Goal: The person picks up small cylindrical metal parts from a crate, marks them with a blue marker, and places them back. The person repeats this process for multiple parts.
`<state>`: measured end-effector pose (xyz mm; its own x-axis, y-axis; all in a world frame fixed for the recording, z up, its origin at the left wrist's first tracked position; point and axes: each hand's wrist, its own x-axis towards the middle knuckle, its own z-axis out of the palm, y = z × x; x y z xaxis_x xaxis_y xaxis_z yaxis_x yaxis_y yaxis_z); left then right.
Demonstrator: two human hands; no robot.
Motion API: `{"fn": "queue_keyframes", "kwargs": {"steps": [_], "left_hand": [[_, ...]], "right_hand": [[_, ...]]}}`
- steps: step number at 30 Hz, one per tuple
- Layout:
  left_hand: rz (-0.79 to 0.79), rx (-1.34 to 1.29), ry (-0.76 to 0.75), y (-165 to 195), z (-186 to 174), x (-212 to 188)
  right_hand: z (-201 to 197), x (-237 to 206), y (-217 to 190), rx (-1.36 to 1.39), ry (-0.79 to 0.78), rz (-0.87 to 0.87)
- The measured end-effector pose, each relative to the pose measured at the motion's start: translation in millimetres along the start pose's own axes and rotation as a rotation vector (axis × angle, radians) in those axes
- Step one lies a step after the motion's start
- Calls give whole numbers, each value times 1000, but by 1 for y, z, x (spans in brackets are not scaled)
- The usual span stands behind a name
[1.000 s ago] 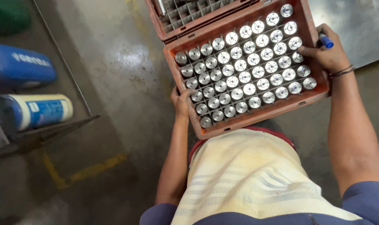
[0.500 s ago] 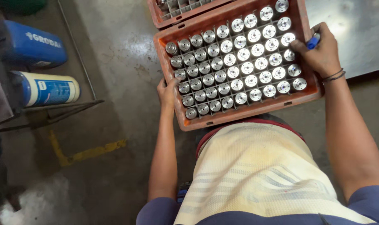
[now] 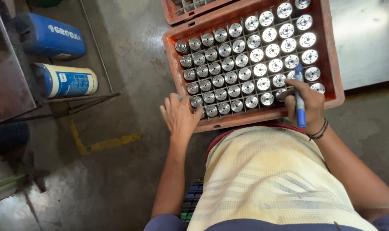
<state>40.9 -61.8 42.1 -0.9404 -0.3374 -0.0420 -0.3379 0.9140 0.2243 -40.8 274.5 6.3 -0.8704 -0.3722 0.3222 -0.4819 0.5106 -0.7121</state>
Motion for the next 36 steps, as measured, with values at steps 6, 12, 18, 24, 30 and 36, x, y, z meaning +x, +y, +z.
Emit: {"fn": "queue_keyframes", "kwargs": {"steps": [6, 12, 18, 24, 30, 36], "left_hand": [[90, 13, -6, 2, -13, 13], [205, -817, 211, -24, -30, -1], [-315, -1767, -192, 17, 52, -22], [-164, -1722, -173, 39, 63, -23], [-189, -1717, -162, 40, 60, -20], [-405, -2004, -296, 37, 60, -20]], "right_hand": [[-5, 10, -8, 53, -15, -126], [-5, 4, -7, -4, 105, -23], [16, 6, -31, 192, 85, -136], [28, 5, -75, 336, -169, -473], [32, 12, -98, 420, -238, -453], [30, 5, -102, 447, -207, -418]]}}
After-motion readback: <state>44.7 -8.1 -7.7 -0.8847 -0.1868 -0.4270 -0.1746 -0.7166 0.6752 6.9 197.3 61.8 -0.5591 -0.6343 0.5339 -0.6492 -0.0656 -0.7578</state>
